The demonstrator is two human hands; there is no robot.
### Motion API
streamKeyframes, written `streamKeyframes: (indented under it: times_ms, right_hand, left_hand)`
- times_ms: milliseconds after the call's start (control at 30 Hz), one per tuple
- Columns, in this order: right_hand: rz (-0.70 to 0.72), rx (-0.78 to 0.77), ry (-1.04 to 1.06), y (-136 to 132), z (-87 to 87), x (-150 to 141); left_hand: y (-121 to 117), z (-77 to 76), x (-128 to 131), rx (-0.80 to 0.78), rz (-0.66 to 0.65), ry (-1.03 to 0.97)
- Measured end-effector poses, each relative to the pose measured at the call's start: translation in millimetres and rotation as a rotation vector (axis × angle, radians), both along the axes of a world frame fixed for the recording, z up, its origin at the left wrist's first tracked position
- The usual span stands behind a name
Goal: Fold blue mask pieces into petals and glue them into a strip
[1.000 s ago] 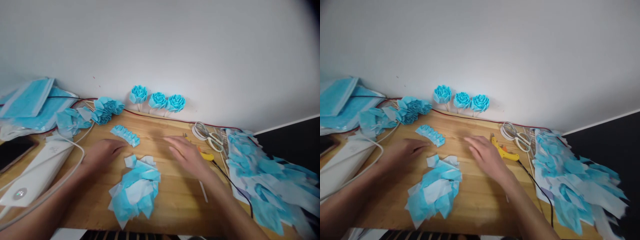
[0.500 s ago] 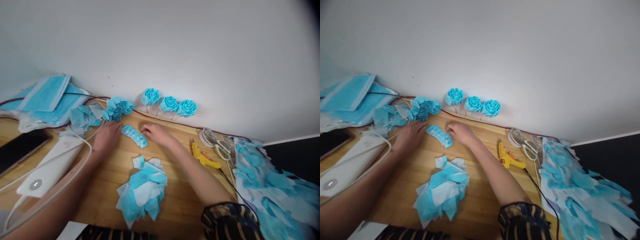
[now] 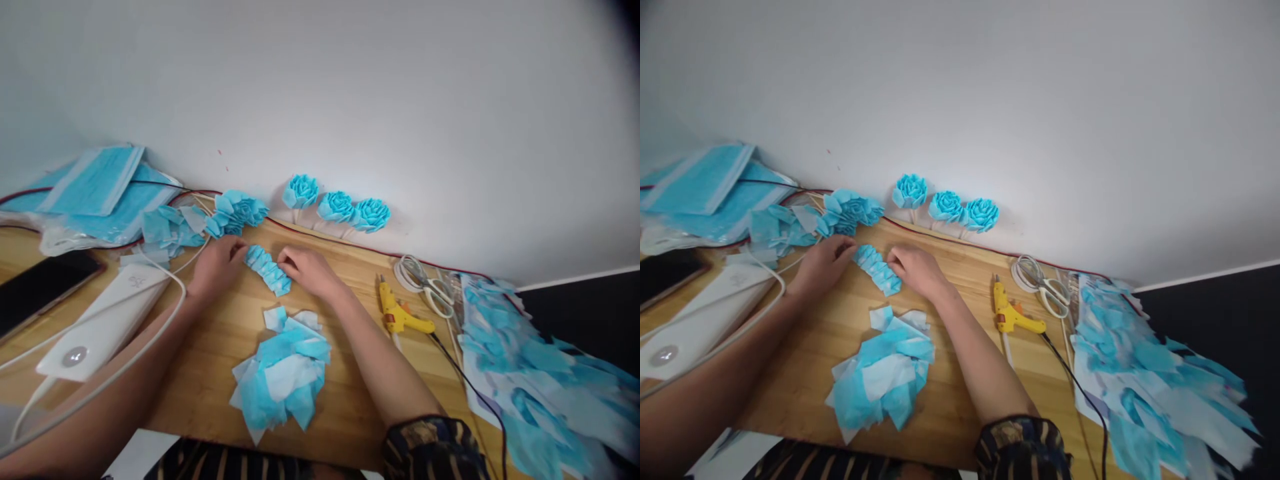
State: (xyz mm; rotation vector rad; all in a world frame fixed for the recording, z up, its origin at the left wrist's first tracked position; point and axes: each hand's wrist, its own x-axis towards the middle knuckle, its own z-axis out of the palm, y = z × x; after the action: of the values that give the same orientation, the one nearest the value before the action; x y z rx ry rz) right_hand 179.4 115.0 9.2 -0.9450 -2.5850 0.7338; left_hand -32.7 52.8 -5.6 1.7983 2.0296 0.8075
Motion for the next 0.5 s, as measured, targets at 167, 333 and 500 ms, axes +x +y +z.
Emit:
streamKeyframes:
  times_ms: [167, 333, 500]
  right_hand:
    - [-0.042, -0.110, 0.159, -15, 16.3, 11]
    - [-0.104, -0.211, 0.262, -24, 19.3, 15]
    - [-0.163, -0.320, 0.406, -27, 8.1, 18]
  left_hand:
    - [0, 1.5, 3, 0.012, -0.091, -0.407]
    - [-3, 2.9, 5, -0.082, -0.119, -0.720]
    - [-12, 8.0, 12, -0.198, -0.147, -1.216]
